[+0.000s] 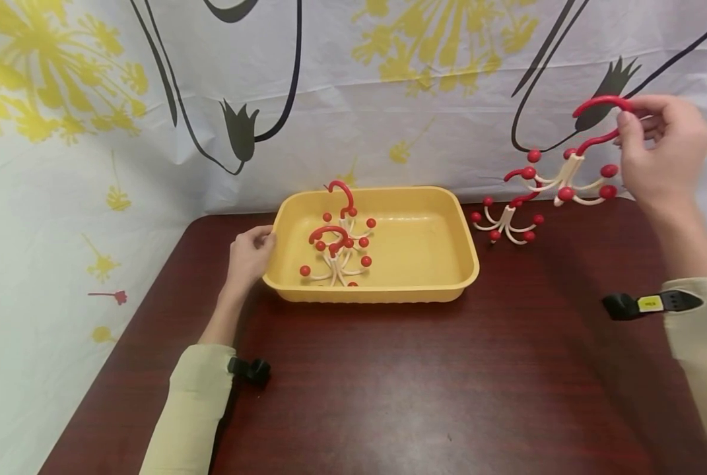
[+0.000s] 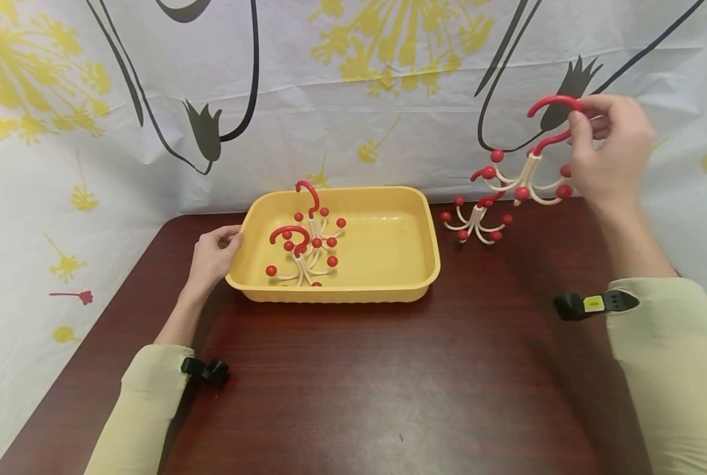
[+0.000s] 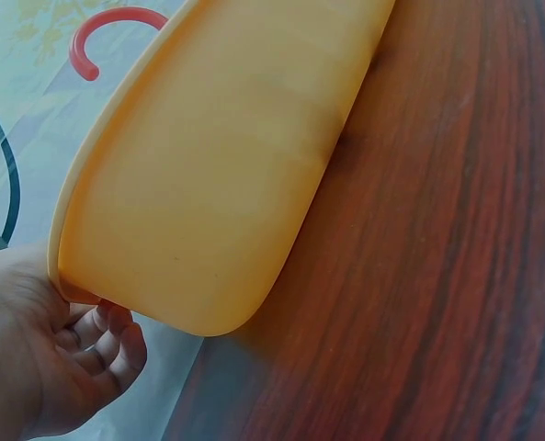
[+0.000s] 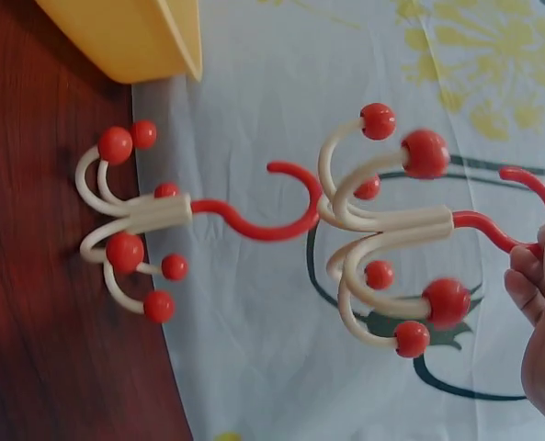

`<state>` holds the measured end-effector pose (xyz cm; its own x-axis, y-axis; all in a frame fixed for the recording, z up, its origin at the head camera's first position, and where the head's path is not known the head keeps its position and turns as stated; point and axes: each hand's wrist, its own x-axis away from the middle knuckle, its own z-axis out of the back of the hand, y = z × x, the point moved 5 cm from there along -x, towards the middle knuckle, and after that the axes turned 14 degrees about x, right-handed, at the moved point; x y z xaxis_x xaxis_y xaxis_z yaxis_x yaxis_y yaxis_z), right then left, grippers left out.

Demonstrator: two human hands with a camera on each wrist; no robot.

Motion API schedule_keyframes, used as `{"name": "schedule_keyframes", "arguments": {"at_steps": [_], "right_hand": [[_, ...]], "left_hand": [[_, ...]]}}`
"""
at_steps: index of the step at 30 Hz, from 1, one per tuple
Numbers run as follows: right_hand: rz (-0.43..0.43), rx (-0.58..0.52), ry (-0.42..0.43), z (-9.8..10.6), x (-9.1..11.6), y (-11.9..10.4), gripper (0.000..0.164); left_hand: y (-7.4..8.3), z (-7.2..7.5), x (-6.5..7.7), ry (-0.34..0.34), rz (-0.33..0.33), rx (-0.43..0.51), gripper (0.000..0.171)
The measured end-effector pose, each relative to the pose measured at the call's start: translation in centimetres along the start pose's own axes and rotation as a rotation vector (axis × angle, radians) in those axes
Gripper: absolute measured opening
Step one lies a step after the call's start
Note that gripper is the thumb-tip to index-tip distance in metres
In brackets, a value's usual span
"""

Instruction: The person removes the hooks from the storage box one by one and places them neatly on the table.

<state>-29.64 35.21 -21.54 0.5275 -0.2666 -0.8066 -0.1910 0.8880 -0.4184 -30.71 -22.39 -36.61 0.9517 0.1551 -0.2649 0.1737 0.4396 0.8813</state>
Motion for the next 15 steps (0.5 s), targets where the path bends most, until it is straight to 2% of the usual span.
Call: {"name": "schedule_keyframes", "arguments": {"at_steps": [6,15], "right_hand": [[-0.057,0.013,-0.010,0.3,0.1,1.8,0.025],[-0.113,-0.046,-0.039,0.4,0.6,5.0,0.019]], "left_hand": [[-0.1,0.0,0.0,-0.003,0.002,0.009,0.033],[-0.1,0.0,0.0,-0.009,0.007,0.021,0.034]]}}
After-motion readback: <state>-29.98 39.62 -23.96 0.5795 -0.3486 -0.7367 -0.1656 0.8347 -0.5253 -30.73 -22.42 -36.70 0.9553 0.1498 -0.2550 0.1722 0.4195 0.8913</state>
